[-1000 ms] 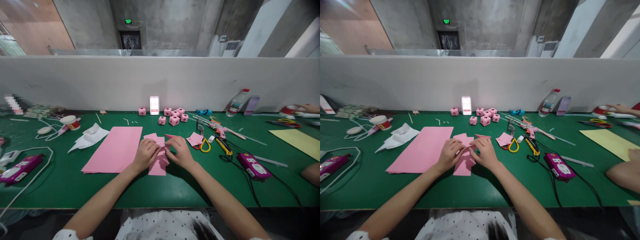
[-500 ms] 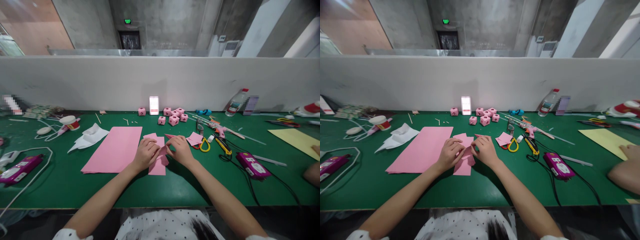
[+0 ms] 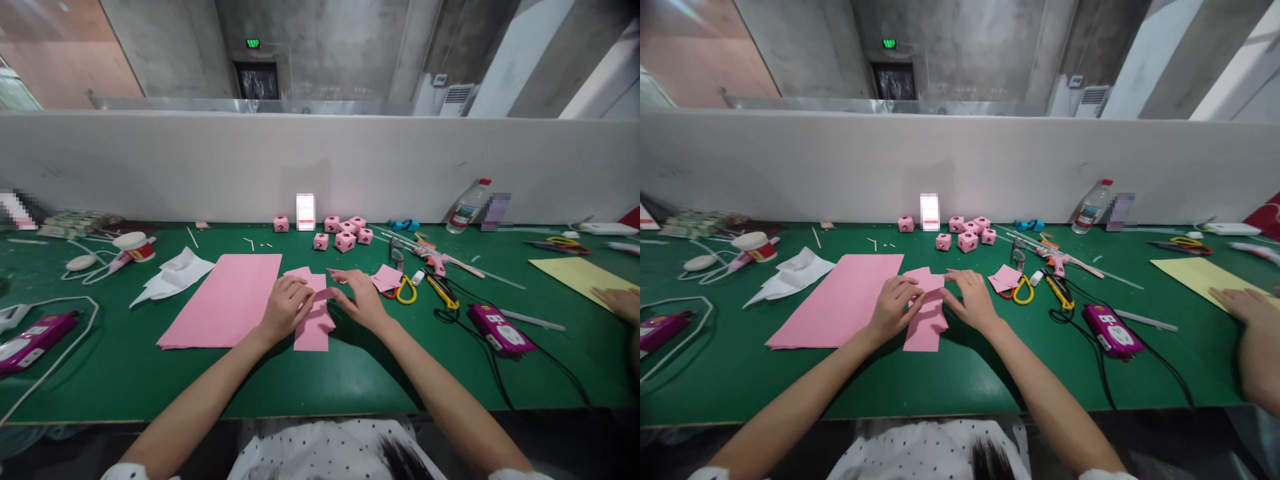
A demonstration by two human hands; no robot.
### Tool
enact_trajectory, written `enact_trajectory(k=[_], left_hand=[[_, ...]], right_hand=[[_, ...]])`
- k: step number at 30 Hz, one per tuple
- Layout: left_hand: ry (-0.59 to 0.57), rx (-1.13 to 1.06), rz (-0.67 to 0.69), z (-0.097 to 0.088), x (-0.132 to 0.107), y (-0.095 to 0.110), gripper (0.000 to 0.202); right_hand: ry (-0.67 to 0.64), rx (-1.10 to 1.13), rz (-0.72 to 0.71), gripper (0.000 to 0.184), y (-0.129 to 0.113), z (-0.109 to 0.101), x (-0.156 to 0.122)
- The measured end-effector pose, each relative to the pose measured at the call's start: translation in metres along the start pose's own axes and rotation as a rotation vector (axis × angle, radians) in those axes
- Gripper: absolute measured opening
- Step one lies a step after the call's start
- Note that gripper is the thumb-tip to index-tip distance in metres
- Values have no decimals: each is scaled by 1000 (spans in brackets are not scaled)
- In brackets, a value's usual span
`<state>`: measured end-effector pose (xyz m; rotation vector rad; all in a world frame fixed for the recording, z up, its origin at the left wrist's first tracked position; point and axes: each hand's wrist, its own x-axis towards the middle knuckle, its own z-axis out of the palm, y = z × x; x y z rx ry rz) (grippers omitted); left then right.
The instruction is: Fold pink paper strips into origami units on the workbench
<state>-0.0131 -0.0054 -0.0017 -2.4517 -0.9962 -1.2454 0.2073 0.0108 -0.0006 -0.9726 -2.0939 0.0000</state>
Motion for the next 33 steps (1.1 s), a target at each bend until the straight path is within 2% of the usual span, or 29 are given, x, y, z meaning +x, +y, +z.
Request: enact_trajectory(k=[3, 6, 10, 19, 26, 33], left_hand=[[-1, 3, -2, 1, -1, 1, 5], [-5, 2, -11, 2, -1, 2, 7], [-26, -24, -42, 3, -1, 2, 17], [-31, -40, -22, 2, 0, 5, 4], [13, -6, -47, 0, 3, 6, 7], [33, 16, -120, 1, -1, -8, 11]], right_hand=[[-45, 42, -83, 21, -9, 7, -2], [-13, 39, -118, 12, -12, 13, -3], [40, 6, -158, 12, -13, 17, -3], [30, -82, -223, 14, -24, 20, -4], [62, -96, -219, 20, -22, 16, -3], [132, -71, -125, 20, -13, 6, -2]])
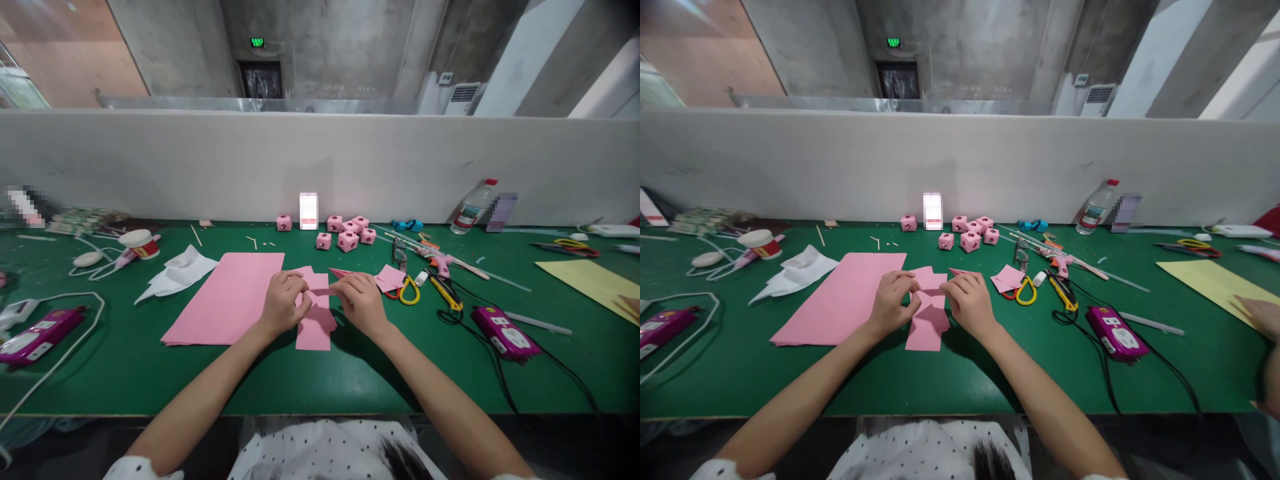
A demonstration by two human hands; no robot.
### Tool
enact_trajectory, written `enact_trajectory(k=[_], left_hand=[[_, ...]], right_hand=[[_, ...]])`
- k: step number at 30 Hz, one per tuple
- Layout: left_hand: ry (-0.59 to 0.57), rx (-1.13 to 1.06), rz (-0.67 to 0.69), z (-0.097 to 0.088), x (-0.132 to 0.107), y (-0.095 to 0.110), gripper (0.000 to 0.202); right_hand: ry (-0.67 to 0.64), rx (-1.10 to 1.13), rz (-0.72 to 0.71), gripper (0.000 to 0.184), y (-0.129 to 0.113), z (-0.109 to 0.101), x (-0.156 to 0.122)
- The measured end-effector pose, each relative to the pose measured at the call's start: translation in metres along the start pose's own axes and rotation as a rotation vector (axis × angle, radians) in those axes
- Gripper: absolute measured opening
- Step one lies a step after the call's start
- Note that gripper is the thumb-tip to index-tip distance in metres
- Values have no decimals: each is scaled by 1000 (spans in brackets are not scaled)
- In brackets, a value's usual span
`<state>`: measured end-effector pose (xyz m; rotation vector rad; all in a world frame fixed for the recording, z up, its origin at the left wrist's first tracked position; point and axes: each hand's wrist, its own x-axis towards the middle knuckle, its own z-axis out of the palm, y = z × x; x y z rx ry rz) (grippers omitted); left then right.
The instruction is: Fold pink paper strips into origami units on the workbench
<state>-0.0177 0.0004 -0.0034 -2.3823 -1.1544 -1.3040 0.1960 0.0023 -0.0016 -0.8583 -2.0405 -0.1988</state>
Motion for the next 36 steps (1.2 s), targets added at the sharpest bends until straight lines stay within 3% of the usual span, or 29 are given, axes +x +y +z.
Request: enact_trajectory(k=[6, 13, 25, 36], left_hand=[[28, -16, -66, -1, 0, -3, 10], [-56, -87, 96, 1, -1, 9, 12], [-60, -46, 94, 4, -2, 9, 4], [-34, -48, 99, 2, -1, 9, 6]], right_hand=[[27, 12, 36, 17, 2, -2, 0], [-49, 17, -49, 14, -9, 5, 0], [-120, -20, -110, 17, -11, 12, -3], [-85, -24, -114, 20, -10, 10, -1]])
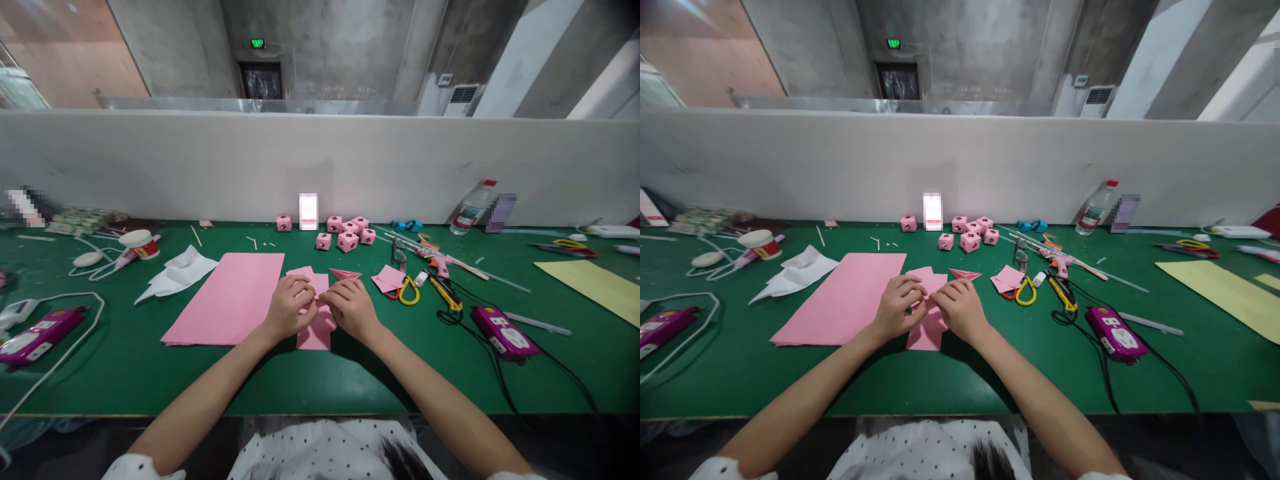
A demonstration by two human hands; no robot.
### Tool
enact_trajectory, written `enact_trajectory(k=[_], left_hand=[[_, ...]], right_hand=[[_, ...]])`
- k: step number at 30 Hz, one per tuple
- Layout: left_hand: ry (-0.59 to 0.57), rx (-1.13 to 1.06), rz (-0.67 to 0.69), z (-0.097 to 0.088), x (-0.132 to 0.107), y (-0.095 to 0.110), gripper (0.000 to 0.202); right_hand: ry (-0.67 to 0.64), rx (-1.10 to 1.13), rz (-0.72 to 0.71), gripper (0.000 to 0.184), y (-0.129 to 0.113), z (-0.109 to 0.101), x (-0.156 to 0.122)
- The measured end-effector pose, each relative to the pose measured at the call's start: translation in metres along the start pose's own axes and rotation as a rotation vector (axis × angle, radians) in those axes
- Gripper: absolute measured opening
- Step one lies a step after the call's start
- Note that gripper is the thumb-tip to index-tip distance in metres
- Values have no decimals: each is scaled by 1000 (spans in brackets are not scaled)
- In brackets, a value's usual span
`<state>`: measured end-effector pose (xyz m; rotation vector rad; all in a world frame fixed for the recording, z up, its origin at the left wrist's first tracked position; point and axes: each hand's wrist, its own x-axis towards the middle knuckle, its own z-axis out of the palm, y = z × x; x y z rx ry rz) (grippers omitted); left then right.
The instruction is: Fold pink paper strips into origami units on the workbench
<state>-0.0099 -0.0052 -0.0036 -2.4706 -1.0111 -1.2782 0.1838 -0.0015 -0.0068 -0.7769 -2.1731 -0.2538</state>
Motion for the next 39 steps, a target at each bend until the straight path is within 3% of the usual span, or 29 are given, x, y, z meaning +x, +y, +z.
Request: enact_trajectory(k=[11, 18, 22, 33, 39], left_hand=[[38, 22, -167, -2, -4, -19, 15], [-23, -45, -1, 0, -5, -13, 22], [-21, -70, -16, 4, -5, -9, 9], [-82, -32, 1, 5, -3, -4, 9], [-33, 17, 35, 3, -2, -1, 10]], right_hand=[[127, 29, 130, 14, 11, -12, -1], [73, 51, 77, 11, 2, -7, 1], [59, 63, 70, 10, -2, -6, 1], [57, 105, 88, 9, -6, -7, 1], [44, 111, 98, 18, -5, -7, 1]])
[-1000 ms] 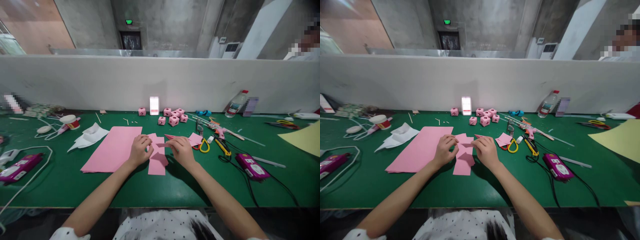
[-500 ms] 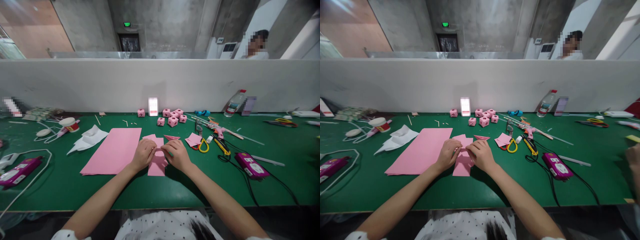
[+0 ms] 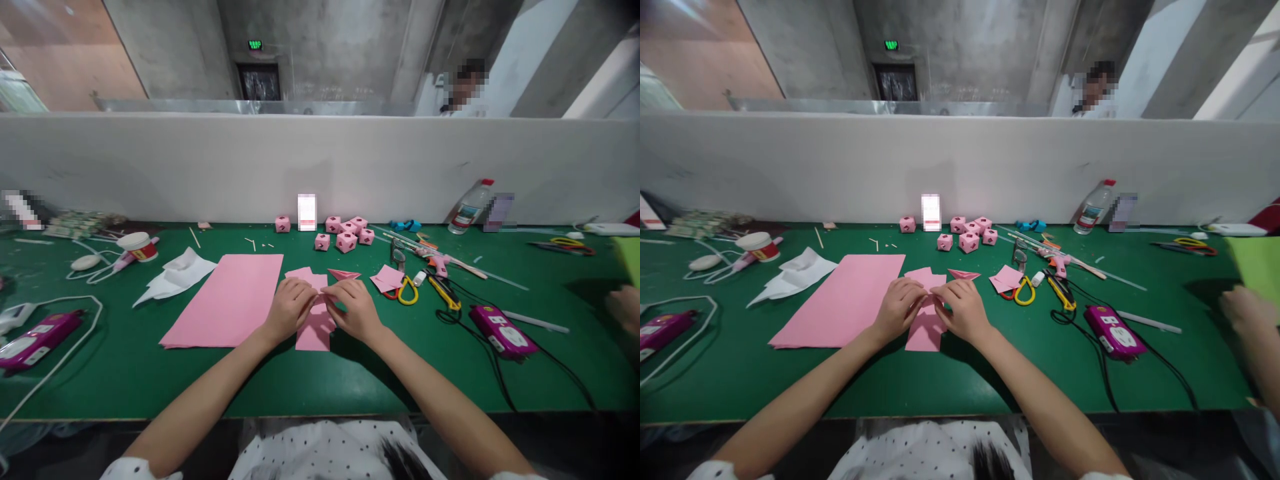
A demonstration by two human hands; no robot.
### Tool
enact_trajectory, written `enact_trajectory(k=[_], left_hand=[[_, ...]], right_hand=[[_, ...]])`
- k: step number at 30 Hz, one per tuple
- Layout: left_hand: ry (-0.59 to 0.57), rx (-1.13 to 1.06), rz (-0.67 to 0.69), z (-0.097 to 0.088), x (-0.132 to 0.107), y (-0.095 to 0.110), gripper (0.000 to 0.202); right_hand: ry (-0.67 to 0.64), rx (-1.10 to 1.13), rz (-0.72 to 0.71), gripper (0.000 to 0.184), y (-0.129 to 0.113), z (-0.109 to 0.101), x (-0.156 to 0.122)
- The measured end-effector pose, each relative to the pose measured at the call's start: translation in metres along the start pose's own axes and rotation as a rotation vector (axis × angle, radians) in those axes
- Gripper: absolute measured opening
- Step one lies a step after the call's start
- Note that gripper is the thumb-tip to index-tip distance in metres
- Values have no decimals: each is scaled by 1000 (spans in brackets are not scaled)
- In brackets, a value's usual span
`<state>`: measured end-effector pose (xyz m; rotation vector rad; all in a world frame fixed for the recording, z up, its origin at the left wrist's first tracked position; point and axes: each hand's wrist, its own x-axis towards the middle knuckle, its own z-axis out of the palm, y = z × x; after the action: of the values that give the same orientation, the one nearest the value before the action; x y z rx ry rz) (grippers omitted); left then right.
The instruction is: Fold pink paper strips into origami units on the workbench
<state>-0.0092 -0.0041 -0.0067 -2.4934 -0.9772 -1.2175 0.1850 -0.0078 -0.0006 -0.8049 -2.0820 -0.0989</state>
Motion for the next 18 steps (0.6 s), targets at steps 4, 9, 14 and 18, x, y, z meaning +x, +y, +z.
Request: enact_trajectory(k=[4, 9, 14, 18], left_hand=[[-18, 17, 29, 2, 0, 1, 11], [-35, 34, 57, 3, -1, 2, 10], [-53, 63, 74, 4, -1, 4, 11], [-56, 77, 70, 2, 0, 4, 11]], right_hand=[[-5, 9, -5, 11, -3, 0, 0], [7, -7, 4, 7, -5, 1, 1], [32, -51, -5, 4, -4, 2, 2], [56, -67, -10, 5, -2, 2, 2]])
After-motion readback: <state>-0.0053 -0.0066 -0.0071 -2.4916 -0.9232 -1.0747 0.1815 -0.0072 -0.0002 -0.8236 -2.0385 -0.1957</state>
